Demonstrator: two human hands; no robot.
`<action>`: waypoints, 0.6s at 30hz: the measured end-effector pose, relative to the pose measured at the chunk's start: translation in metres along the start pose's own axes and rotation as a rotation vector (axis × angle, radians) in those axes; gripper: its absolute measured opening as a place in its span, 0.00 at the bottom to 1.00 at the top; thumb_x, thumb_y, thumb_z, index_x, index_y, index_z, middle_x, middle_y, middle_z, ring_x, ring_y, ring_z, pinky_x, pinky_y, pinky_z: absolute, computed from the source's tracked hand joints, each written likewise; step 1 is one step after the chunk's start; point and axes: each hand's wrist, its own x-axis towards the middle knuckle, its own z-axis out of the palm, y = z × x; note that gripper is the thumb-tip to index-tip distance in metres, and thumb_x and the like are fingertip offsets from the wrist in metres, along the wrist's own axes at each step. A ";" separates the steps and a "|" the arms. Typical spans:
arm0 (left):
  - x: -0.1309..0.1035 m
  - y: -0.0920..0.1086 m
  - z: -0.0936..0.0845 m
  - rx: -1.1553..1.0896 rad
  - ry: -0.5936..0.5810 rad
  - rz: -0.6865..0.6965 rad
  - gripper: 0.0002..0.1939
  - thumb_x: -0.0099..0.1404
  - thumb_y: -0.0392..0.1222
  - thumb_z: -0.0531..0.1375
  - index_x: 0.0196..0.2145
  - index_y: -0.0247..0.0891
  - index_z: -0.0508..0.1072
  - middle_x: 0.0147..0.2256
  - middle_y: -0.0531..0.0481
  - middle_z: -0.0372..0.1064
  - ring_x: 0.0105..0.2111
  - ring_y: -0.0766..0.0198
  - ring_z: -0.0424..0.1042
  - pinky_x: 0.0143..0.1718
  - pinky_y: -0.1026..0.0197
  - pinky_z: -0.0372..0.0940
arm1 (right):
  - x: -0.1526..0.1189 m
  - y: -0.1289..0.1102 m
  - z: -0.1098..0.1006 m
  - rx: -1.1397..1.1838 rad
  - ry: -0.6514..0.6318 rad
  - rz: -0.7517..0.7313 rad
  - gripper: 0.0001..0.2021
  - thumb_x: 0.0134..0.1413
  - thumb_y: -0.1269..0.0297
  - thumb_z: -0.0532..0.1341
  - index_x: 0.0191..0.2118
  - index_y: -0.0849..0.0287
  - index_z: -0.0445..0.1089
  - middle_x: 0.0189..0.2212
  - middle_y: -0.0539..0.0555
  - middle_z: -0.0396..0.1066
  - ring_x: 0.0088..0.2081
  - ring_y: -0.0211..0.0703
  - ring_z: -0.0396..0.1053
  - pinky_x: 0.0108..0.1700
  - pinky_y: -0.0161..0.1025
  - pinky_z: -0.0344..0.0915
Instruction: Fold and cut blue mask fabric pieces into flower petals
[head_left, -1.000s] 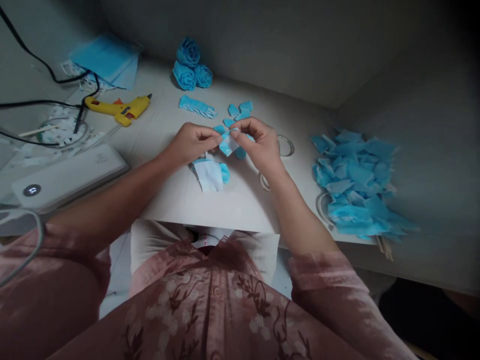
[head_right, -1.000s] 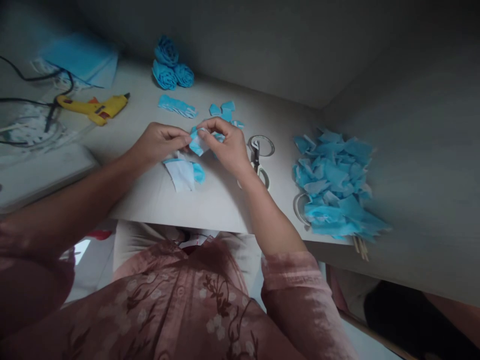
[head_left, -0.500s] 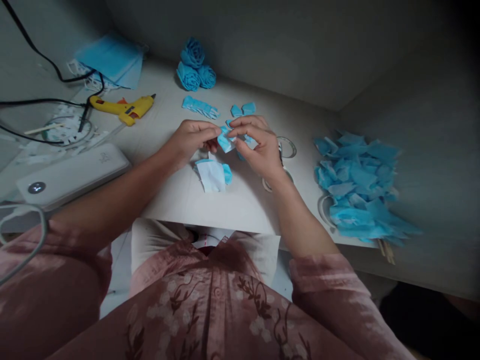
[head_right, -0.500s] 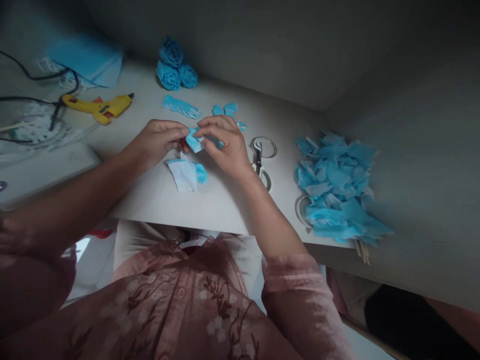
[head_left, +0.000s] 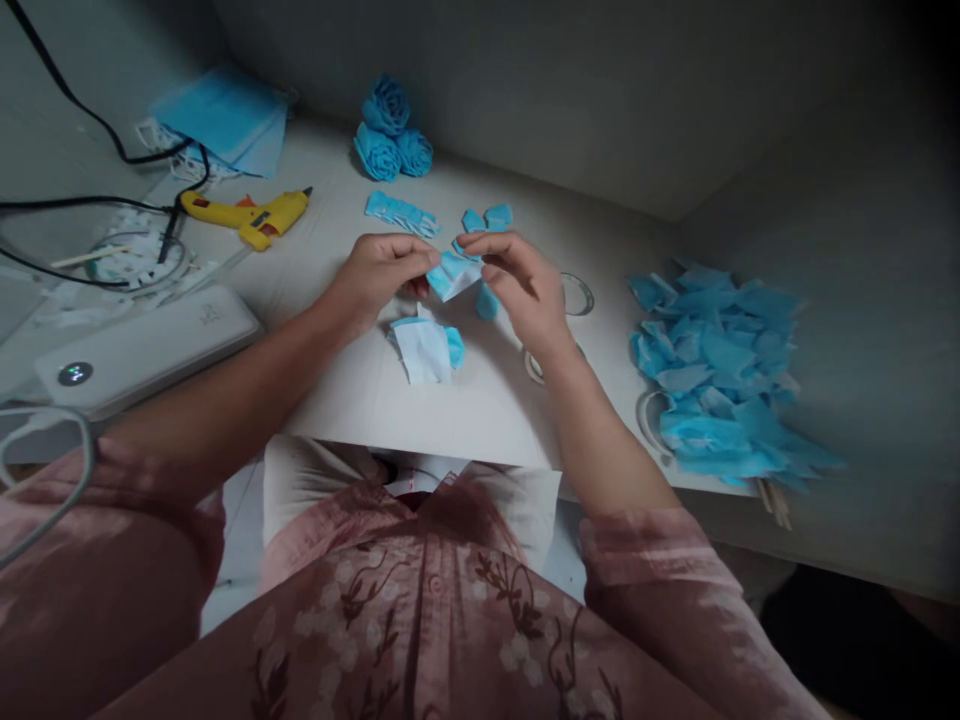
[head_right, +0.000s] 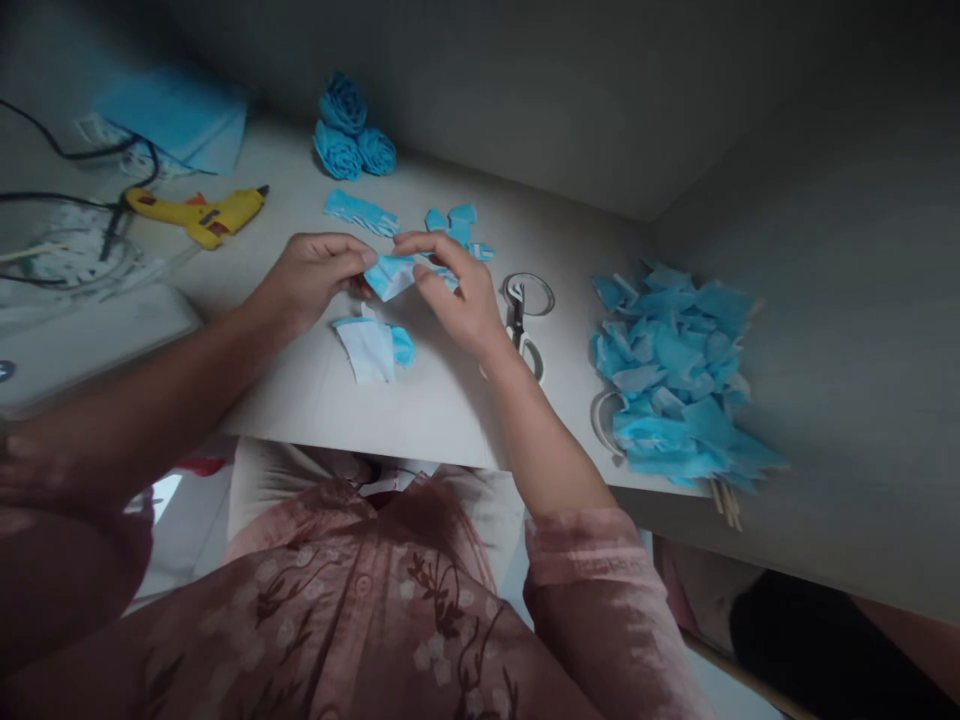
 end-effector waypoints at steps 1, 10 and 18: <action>0.001 -0.002 -0.001 -0.009 0.003 0.025 0.11 0.67 0.30 0.64 0.26 0.35 0.78 0.21 0.55 0.71 0.21 0.70 0.69 0.28 0.66 0.63 | 0.000 -0.002 0.000 0.082 0.034 0.059 0.12 0.68 0.51 0.62 0.49 0.50 0.75 0.53 0.53 0.80 0.58 0.50 0.76 0.64 0.53 0.70; -0.004 0.003 0.002 0.053 0.023 0.075 0.11 0.67 0.35 0.67 0.26 0.34 0.78 0.20 0.55 0.70 0.21 0.71 0.68 0.27 0.68 0.63 | 0.002 0.014 0.010 0.157 0.055 0.337 0.28 0.49 0.33 0.71 0.45 0.52 0.76 0.42 0.51 0.78 0.44 0.43 0.75 0.50 0.43 0.74; -0.006 0.007 0.004 -0.041 -0.033 -0.006 0.19 0.75 0.41 0.60 0.26 0.34 0.77 0.21 0.52 0.72 0.21 0.70 0.71 0.26 0.67 0.64 | 0.002 0.015 0.016 0.227 0.099 0.379 0.26 0.48 0.35 0.72 0.34 0.55 0.71 0.29 0.47 0.71 0.32 0.36 0.65 0.37 0.36 0.66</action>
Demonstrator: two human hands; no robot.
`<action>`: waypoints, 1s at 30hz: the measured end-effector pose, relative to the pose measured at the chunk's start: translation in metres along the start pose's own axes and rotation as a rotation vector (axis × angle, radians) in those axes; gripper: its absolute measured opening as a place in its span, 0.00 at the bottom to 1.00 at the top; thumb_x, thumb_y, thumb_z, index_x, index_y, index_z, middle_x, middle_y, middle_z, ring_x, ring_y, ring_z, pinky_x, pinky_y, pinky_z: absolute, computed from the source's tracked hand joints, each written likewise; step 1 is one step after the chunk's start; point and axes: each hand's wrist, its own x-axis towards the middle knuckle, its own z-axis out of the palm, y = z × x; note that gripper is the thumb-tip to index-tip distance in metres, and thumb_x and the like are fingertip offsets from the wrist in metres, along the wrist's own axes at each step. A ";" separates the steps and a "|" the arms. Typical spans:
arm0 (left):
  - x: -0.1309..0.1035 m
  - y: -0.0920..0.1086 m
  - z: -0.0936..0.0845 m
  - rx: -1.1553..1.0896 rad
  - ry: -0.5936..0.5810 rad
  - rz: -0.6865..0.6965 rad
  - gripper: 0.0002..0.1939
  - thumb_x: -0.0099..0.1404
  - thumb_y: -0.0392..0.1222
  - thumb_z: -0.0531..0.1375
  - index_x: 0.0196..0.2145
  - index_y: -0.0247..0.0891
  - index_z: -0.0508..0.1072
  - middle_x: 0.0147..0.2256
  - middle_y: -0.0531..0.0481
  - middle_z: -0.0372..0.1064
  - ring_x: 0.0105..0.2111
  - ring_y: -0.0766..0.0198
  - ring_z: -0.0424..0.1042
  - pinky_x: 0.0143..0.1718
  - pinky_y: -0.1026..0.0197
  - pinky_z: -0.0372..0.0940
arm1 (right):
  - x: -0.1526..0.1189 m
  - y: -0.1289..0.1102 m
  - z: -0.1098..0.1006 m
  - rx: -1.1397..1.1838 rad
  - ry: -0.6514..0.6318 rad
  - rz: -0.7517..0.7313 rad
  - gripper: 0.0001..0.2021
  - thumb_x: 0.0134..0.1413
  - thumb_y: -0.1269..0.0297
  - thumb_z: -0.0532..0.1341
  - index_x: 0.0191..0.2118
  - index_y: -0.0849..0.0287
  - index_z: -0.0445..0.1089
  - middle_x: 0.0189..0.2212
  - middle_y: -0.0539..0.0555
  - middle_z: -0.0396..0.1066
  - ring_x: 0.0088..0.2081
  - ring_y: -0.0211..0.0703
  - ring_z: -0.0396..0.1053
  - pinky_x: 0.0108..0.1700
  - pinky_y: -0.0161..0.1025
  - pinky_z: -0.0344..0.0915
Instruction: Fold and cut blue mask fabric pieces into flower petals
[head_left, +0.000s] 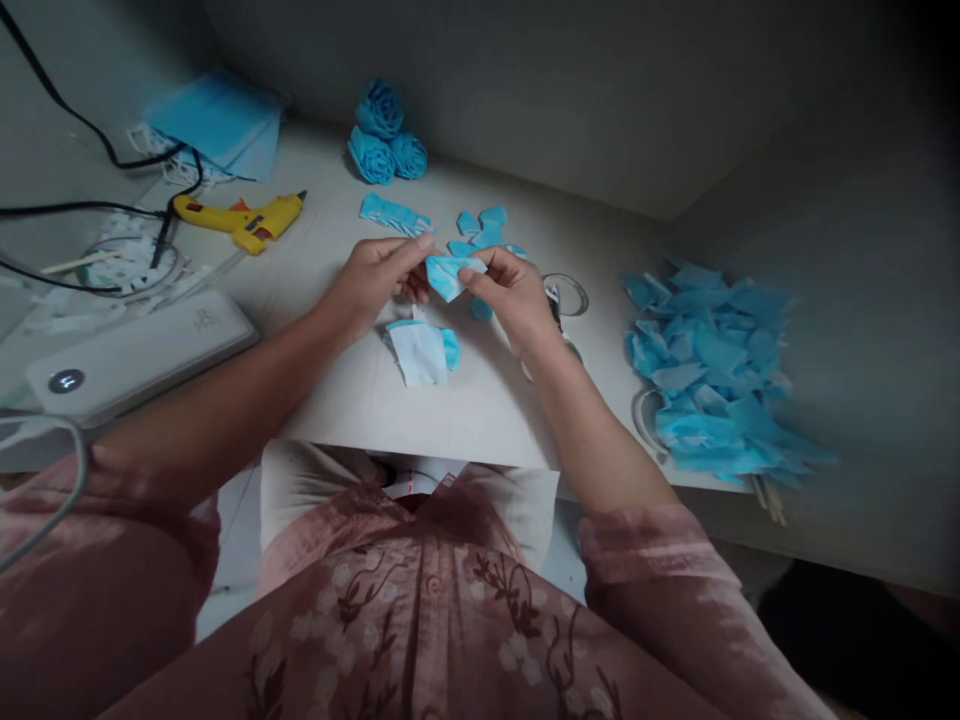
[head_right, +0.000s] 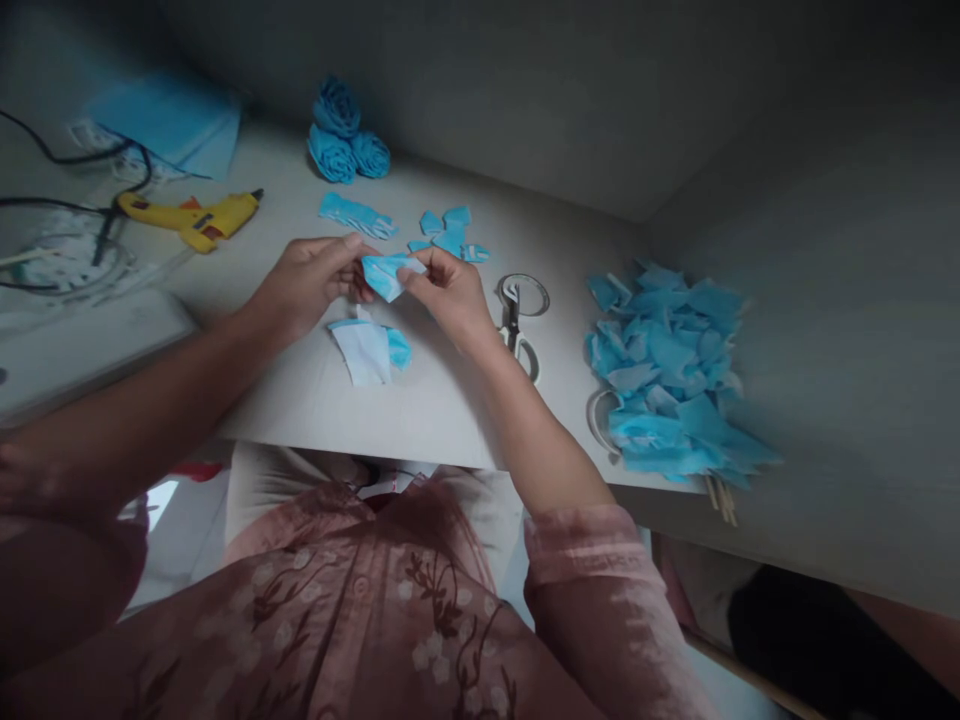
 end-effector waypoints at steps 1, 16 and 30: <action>0.000 0.000 0.000 0.005 -0.007 -0.006 0.17 0.74 0.40 0.61 0.27 0.33 0.78 0.21 0.53 0.72 0.21 0.71 0.71 0.26 0.68 0.63 | 0.000 0.001 0.000 -0.004 -0.001 -0.016 0.27 0.48 0.34 0.72 0.33 0.55 0.71 0.29 0.47 0.70 0.32 0.36 0.65 0.36 0.36 0.65; -0.002 -0.002 -0.004 0.122 -0.037 -0.020 0.07 0.64 0.33 0.67 0.28 0.37 0.77 0.20 0.54 0.71 0.20 0.71 0.67 0.24 0.68 0.61 | 0.002 0.008 -0.002 -0.148 0.002 -0.111 0.25 0.54 0.35 0.69 0.38 0.54 0.73 0.29 0.47 0.69 0.31 0.37 0.64 0.35 0.37 0.65; -0.006 0.004 0.000 0.137 -0.054 -0.042 0.09 0.65 0.33 0.66 0.26 0.34 0.77 0.19 0.53 0.72 0.18 0.72 0.67 0.23 0.70 0.61 | -0.010 -0.002 -0.001 -0.618 0.087 -0.442 0.06 0.69 0.59 0.61 0.42 0.53 0.74 0.39 0.53 0.77 0.43 0.47 0.73 0.52 0.48 0.70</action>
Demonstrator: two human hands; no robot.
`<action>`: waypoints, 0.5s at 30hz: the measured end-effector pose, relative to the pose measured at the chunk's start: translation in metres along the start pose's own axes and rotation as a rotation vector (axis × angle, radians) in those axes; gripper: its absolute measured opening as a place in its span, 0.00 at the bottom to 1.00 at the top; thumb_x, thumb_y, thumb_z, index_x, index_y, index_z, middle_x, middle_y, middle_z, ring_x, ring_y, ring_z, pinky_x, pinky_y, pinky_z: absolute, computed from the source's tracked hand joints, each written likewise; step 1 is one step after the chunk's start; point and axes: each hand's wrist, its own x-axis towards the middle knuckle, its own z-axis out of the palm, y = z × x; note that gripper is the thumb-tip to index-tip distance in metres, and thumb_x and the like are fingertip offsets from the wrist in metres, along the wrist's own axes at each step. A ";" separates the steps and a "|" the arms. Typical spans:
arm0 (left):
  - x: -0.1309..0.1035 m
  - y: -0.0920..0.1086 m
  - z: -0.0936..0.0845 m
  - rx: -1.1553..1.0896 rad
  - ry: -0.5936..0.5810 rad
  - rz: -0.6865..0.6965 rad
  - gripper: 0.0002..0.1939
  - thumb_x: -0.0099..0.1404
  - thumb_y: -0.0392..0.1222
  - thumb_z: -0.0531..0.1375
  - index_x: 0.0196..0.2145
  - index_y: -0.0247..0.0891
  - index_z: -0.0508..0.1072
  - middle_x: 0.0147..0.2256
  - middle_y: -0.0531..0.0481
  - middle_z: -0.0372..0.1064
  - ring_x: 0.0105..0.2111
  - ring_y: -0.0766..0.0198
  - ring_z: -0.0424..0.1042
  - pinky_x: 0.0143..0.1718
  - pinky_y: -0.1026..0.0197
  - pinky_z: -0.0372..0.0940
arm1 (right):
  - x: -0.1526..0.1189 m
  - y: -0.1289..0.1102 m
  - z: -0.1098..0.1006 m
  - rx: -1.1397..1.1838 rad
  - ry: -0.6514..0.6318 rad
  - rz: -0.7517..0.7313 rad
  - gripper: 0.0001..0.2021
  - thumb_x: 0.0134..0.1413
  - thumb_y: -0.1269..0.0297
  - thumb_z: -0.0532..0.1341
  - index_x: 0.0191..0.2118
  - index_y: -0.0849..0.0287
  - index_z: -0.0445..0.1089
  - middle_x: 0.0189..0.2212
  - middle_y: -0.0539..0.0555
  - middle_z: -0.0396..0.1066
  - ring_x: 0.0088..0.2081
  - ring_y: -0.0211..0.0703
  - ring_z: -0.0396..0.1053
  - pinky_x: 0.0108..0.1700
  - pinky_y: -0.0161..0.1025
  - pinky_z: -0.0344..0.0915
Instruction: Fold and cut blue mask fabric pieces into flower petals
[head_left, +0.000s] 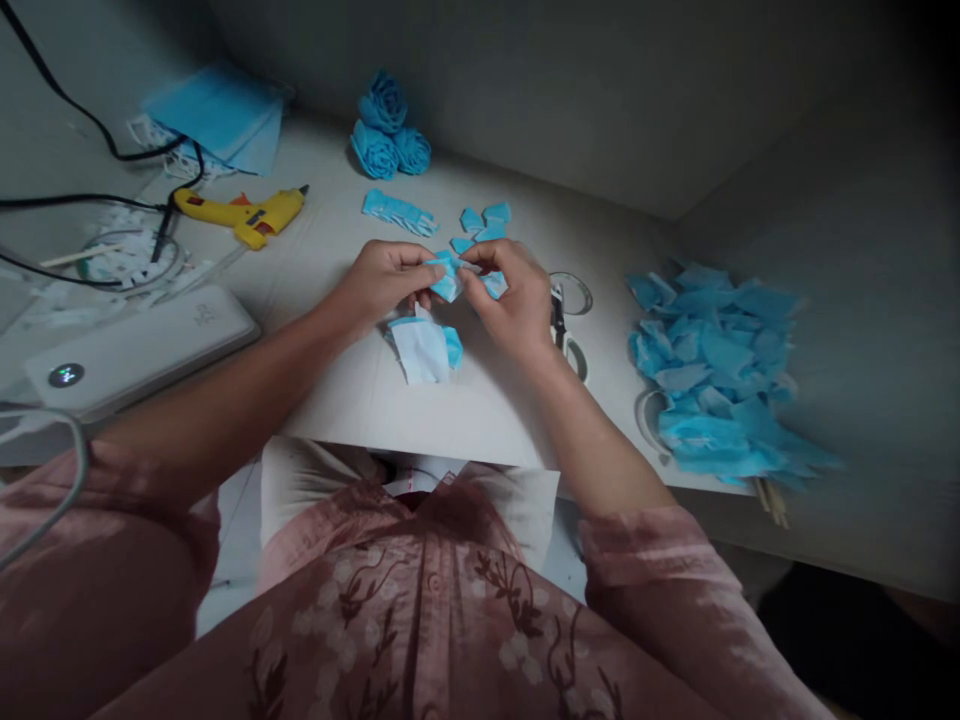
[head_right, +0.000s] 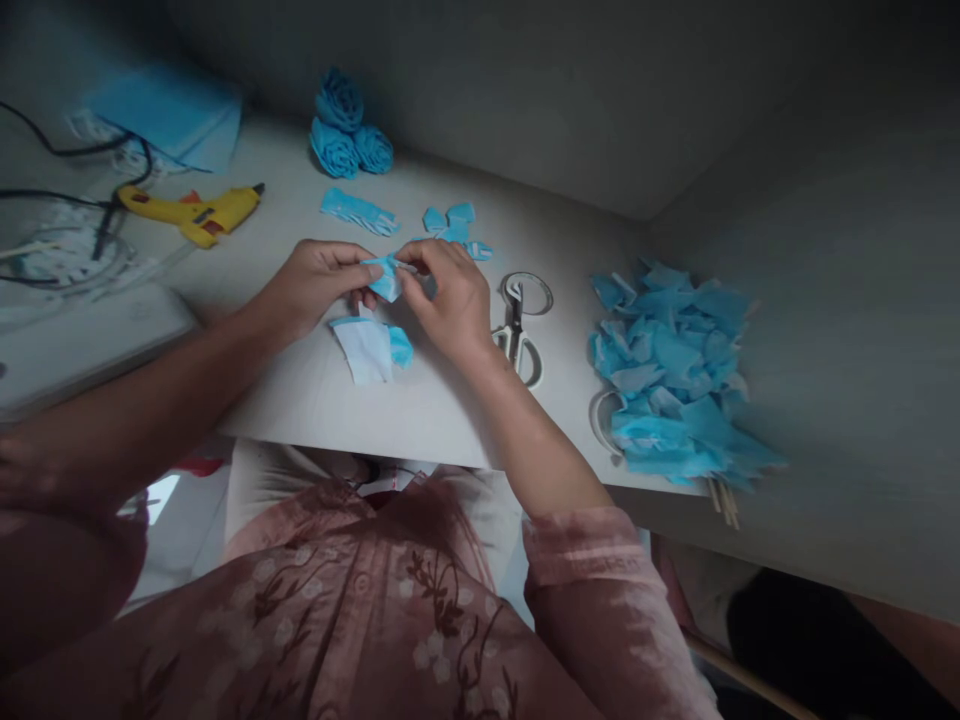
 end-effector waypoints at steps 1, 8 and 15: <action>0.000 -0.001 0.000 -0.004 -0.004 0.000 0.09 0.64 0.34 0.66 0.26 0.34 0.77 0.20 0.53 0.72 0.18 0.72 0.67 0.23 0.70 0.61 | 0.000 0.000 0.000 -0.038 0.005 -0.032 0.05 0.69 0.61 0.61 0.43 0.53 0.74 0.40 0.54 0.78 0.44 0.48 0.73 0.52 0.49 0.69; 0.003 -0.005 -0.002 -0.027 -0.007 -0.003 0.08 0.64 0.37 0.68 0.27 0.34 0.77 0.20 0.52 0.72 0.19 0.71 0.68 0.23 0.69 0.61 | -0.002 -0.002 -0.002 -0.180 -0.025 -0.195 0.10 0.69 0.69 0.56 0.44 0.53 0.75 0.42 0.54 0.78 0.47 0.50 0.72 0.54 0.50 0.66; 0.004 -0.002 -0.002 -0.039 0.009 -0.041 0.13 0.68 0.32 0.63 0.24 0.36 0.76 0.18 0.53 0.71 0.18 0.72 0.66 0.24 0.66 0.59 | -0.003 0.001 -0.003 -0.153 -0.081 -0.163 0.14 0.70 0.68 0.54 0.49 0.52 0.77 0.46 0.57 0.78 0.53 0.53 0.72 0.59 0.52 0.66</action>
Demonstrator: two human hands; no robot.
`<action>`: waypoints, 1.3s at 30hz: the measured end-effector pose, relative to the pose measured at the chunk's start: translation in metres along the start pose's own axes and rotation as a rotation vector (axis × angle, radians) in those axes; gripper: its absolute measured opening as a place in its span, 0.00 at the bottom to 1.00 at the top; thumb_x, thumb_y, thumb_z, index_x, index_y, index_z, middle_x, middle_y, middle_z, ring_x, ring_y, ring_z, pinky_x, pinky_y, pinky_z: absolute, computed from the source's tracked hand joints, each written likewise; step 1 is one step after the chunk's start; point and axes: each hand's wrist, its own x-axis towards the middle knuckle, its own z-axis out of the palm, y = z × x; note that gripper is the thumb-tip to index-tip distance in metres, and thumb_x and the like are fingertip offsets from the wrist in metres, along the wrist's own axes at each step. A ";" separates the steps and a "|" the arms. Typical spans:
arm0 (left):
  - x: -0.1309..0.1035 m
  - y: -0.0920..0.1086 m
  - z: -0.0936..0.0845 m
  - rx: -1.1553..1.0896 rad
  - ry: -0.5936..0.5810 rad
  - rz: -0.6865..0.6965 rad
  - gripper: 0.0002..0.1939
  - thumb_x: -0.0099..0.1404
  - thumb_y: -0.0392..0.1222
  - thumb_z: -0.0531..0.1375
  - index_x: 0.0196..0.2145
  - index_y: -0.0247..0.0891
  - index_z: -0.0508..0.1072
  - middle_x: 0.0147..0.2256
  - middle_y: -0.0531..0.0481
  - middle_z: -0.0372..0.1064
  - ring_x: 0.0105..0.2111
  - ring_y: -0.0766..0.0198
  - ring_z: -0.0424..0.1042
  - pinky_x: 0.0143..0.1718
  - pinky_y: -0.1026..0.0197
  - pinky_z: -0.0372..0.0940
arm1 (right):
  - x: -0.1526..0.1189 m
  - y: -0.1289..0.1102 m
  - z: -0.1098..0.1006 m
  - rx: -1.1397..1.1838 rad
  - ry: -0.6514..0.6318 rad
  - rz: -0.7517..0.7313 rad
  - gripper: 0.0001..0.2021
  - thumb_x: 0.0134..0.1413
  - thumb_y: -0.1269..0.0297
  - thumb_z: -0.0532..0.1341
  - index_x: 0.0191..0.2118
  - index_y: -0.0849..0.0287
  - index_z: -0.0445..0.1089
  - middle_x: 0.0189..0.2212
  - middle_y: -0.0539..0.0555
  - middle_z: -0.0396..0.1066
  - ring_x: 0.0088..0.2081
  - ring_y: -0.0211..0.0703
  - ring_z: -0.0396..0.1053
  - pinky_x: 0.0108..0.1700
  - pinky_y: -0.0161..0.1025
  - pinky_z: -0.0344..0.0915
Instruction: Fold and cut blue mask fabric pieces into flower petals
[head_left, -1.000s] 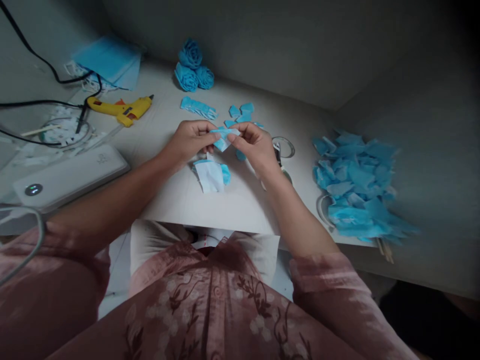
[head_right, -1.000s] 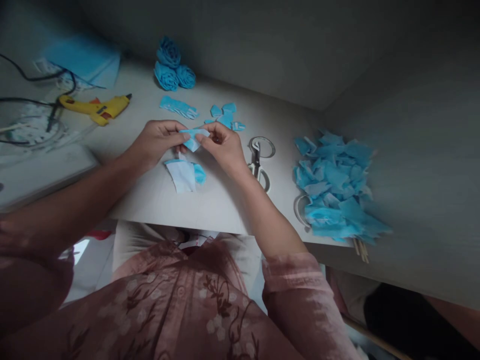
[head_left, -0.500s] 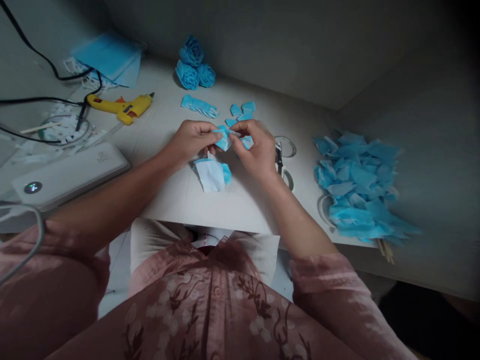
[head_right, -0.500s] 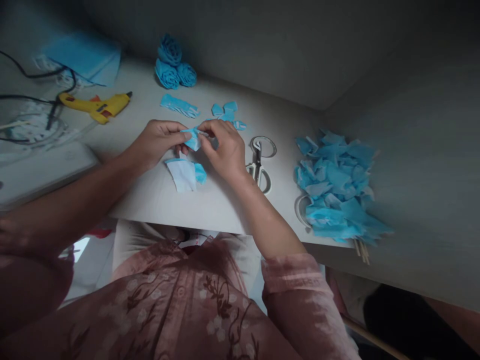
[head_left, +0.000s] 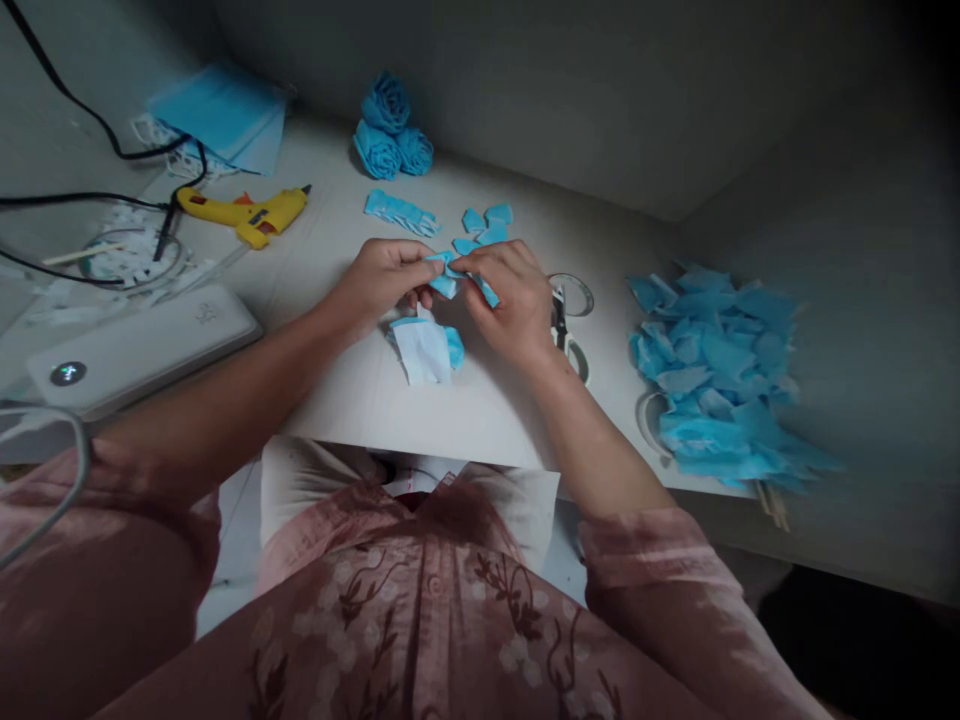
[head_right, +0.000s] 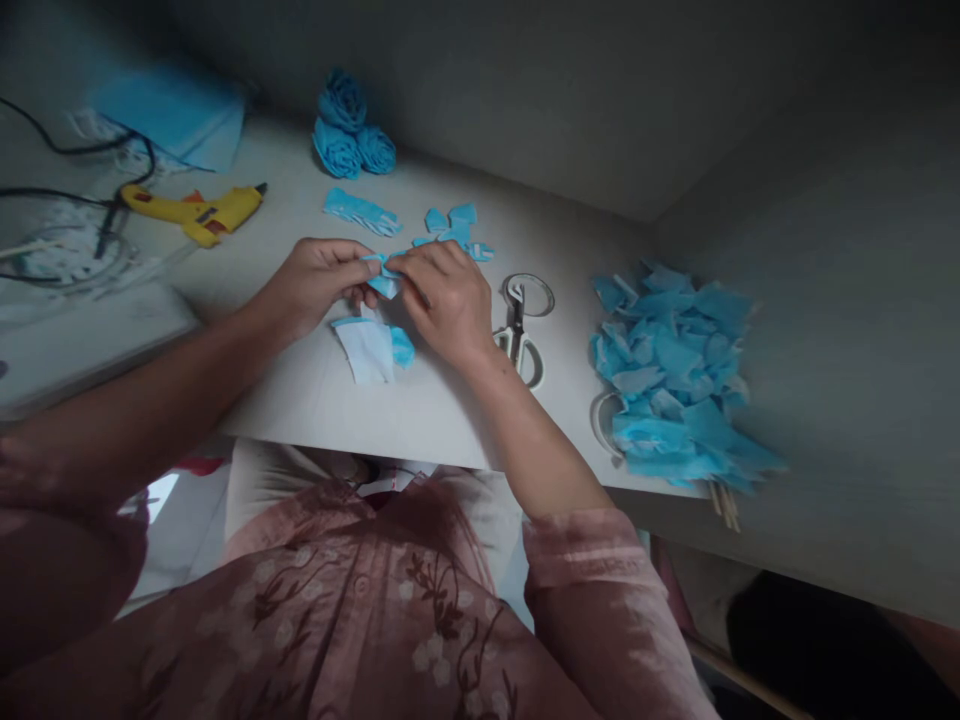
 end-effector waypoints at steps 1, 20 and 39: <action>0.000 0.000 0.000 -0.003 0.003 -0.008 0.14 0.68 0.31 0.63 0.24 0.37 0.76 0.18 0.54 0.71 0.18 0.73 0.65 0.25 0.65 0.58 | 0.000 0.000 0.000 0.005 -0.006 0.004 0.14 0.70 0.68 0.54 0.49 0.52 0.77 0.47 0.57 0.78 0.53 0.53 0.71 0.59 0.53 0.66; 0.001 -0.002 0.000 -0.159 -0.055 -0.017 0.09 0.70 0.37 0.64 0.30 0.36 0.78 0.28 0.51 0.79 0.24 0.71 0.72 0.28 0.65 0.63 | -0.002 0.010 0.003 -0.022 0.052 -0.015 0.18 0.71 0.69 0.54 0.53 0.47 0.80 0.45 0.56 0.77 0.50 0.51 0.70 0.53 0.52 0.68; 0.007 -0.009 0.001 -0.083 0.096 0.075 0.06 0.65 0.28 0.65 0.30 0.35 0.77 0.23 0.56 0.70 0.21 0.73 0.67 0.26 0.69 0.62 | 0.011 -0.014 -0.006 0.713 -0.057 0.590 0.14 0.61 0.48 0.65 0.40 0.55 0.73 0.35 0.49 0.73 0.40 0.39 0.70 0.46 0.39 0.69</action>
